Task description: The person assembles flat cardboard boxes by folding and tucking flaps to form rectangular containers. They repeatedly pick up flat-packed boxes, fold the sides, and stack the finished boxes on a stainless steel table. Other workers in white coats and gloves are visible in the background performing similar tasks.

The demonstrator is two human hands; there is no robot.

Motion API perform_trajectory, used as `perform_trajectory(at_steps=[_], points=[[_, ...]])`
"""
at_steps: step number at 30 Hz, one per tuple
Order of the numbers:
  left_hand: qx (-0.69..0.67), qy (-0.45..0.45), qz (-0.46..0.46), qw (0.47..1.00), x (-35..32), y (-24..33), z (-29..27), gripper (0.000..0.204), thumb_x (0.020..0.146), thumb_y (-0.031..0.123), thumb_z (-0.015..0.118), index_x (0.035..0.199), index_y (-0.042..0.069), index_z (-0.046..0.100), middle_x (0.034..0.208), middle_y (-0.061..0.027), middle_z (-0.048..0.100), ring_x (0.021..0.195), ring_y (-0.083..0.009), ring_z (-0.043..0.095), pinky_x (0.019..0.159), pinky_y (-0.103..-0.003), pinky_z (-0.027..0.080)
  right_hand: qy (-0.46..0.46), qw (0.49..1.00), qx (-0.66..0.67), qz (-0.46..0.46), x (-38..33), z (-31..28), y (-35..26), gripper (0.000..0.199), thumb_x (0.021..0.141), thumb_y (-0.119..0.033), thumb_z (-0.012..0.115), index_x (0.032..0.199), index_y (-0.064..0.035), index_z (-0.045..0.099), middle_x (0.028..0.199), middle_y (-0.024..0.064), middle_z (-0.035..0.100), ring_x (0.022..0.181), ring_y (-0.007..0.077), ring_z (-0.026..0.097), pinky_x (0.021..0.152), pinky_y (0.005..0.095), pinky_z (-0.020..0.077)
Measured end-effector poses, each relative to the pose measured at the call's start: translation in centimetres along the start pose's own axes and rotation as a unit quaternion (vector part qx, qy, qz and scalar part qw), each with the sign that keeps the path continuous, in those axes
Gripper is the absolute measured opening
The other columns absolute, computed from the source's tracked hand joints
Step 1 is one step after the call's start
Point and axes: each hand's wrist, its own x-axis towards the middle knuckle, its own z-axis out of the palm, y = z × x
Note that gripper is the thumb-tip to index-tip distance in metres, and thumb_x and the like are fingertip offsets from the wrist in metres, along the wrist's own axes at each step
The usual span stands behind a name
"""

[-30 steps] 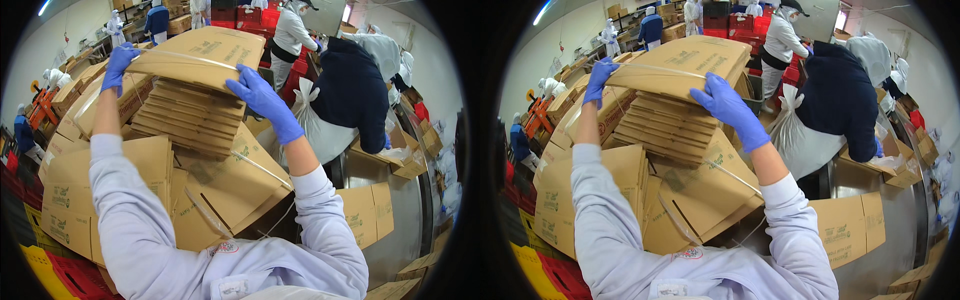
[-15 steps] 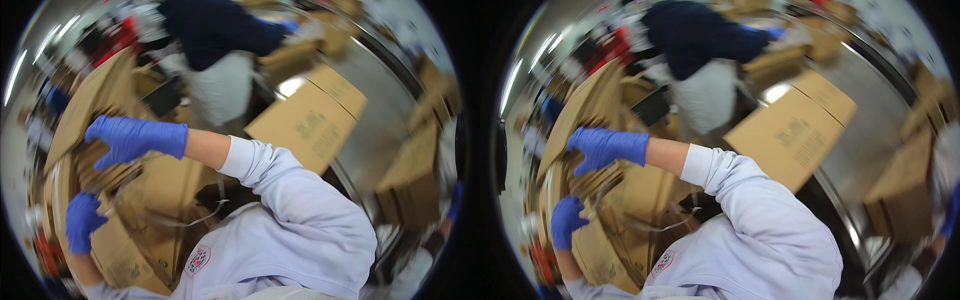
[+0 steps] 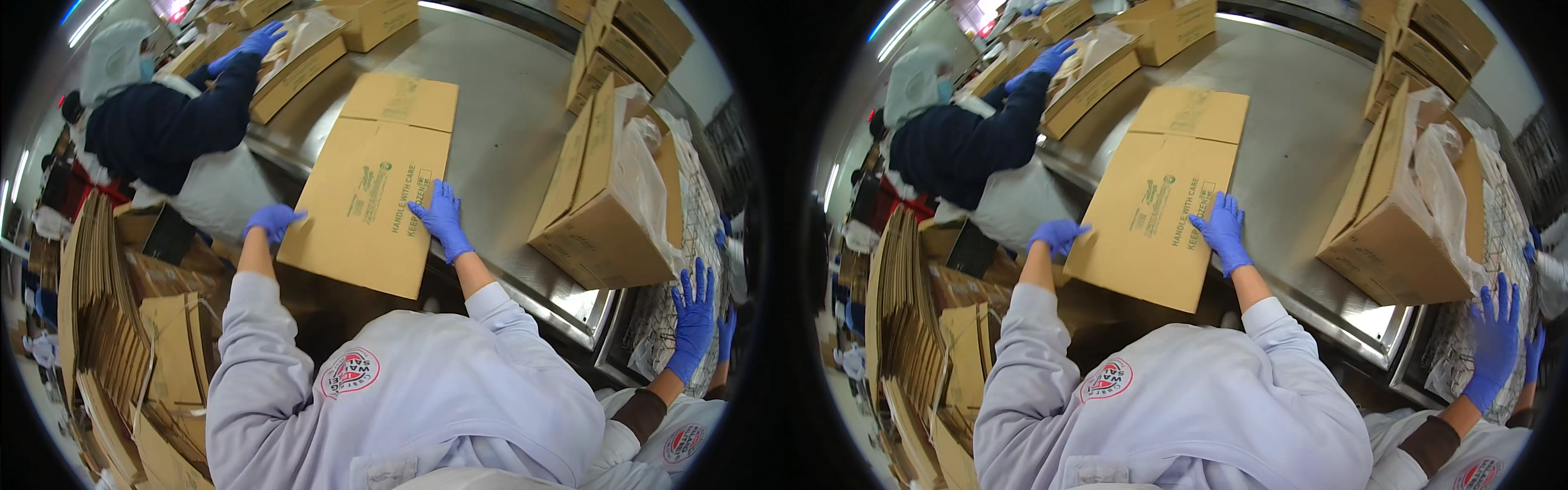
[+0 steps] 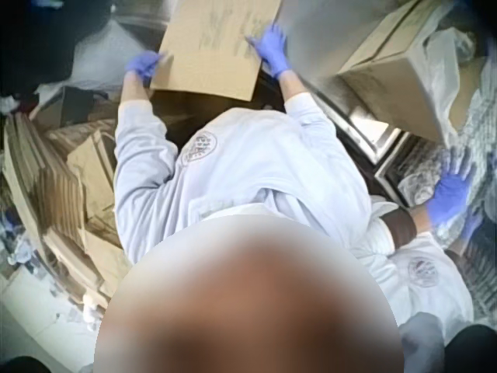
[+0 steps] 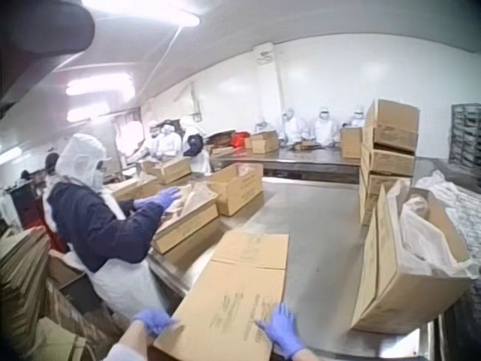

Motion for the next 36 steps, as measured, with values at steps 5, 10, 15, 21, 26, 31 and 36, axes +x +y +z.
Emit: perform_trajectory(at_steps=[5, 10, 15, 21, 26, 31, 36], points=[[-0.204, 0.061, 0.411, 0.886, -10.4, 6.3, -4.9, 0.050, 0.072, 0.031, 0.067, 0.109, -0.001, 0.056, 0.082, -0.0037, 0.061, 0.072, -0.0103, 0.055, 0.069, -0.026, 0.046, -0.261, 0.964, 0.037, -0.031, 2.5, -5.5, -0.5, 0.091, 0.073, -0.057, 0.058, 0.132, 0.0032, 0.026, 0.135, 0.0296, 0.026, 0.126, 0.0380, 0.028, 0.099, 0.0572, 0.0205], [-0.085, 0.345, 0.674, 0.648, -19.7, 14.8, -0.3, 0.044, 0.071, 0.022, 0.057, 0.109, 0.000, 0.060, 0.097, -0.0142, 0.062, 0.088, -0.0193, 0.057, 0.087, -0.031, 0.040, 0.225, 0.858, 0.182, -0.424, 3.4, -17.7, -14.9, 0.093, 0.064, -0.054, 0.069, 0.134, -0.0065, 0.029, 0.137, 0.0206, 0.031, 0.129, 0.0345, 0.025, 0.104, 0.0534, 0.0143], [-0.232, 0.031, 0.819, 0.524, -16.1, 15.2, 1.0, 0.042, 0.072, 0.036, 0.047, 0.069, 0.000, 0.069, 0.073, -0.0133, 0.065, 0.082, -0.0257, 0.059, 0.098, -0.037, 0.030, 0.127, 0.837, 0.017, -0.532, 7.1, -16.3, -16.6, 0.085, 0.055, -0.061, 0.067, 0.118, -0.0066, 0.050, 0.132, 0.0120, 0.041, 0.128, 0.0301, 0.030, 0.107, 0.0476, 0.0136], [-0.306, 0.294, 0.794, 0.435, -11.6, 13.7, -1.6, 0.028, 0.073, 0.023, 0.055, 0.057, 0.000, 0.056, 0.060, -0.0121, 0.062, 0.063, -0.0229, 0.059, 0.089, -0.040, 0.039, 0.231, 0.827, 0.080, -0.507, 8.2, -13.5, -19.3, 0.079, 0.053, -0.059, 0.067, 0.114, -0.0105, 0.053, 0.130, 0.0091, 0.045, 0.125, 0.0277, 0.036, 0.106, 0.0453, 0.0185], [-0.056, 0.436, 0.756, 0.484, -10.7, 10.2, -5.9, 0.017, 0.070, 0.021, 0.059, 0.063, 0.006, 0.055, 0.050, -0.0044, 0.051, 0.050, -0.0185, 0.052, 0.066, -0.039, 0.044, 0.161, 0.856, -0.028, -0.490, 6.7, -17.4, -16.4, 0.054, 0.036, -0.055, 0.075, 0.062, -0.0102, 0.060, 0.065, 0.0020, 0.057, 0.068, 0.0228, 0.055, 0.072, 0.0333, 0.0419], [0.375, 0.261, 0.441, 0.773, -14.5, 18.5, -7.3, 0.026, 0.083, 0.024, 0.046, 0.078, 0.003, 0.059, 0.074, -0.0144, 0.063, 0.065, -0.0329, 0.059, 0.058, -0.041, 0.043, 0.182, 0.902, -0.002, -0.393, 7.6, -22.3, -13.9, 0.055, 0.035, -0.057, 0.074, 0.055, -0.0110, 0.053, 0.054, 0.0024, 0.045, 0.058, 0.0220, 0.047, 0.064, 0.0309, 0.0363], [0.278, 0.179, 0.724, 0.605, 1.6, 29.3, -1.0, 0.026, 0.074, 0.016, 0.052, 0.098, 0.006, 0.056, 0.078, -0.0158, 0.059, 0.078, -0.0317, 0.059, 0.068, -0.045, 0.043, 0.180, 0.860, -0.034, -0.476, 9.5, -20.0, -13.9, 0.062, 0.040, -0.066, 0.068, 0.057, -0.0099, 0.049, 0.054, 0.0033, 0.040, 0.056, 0.0229, 0.042, 0.063, 0.0318, 0.0317]])
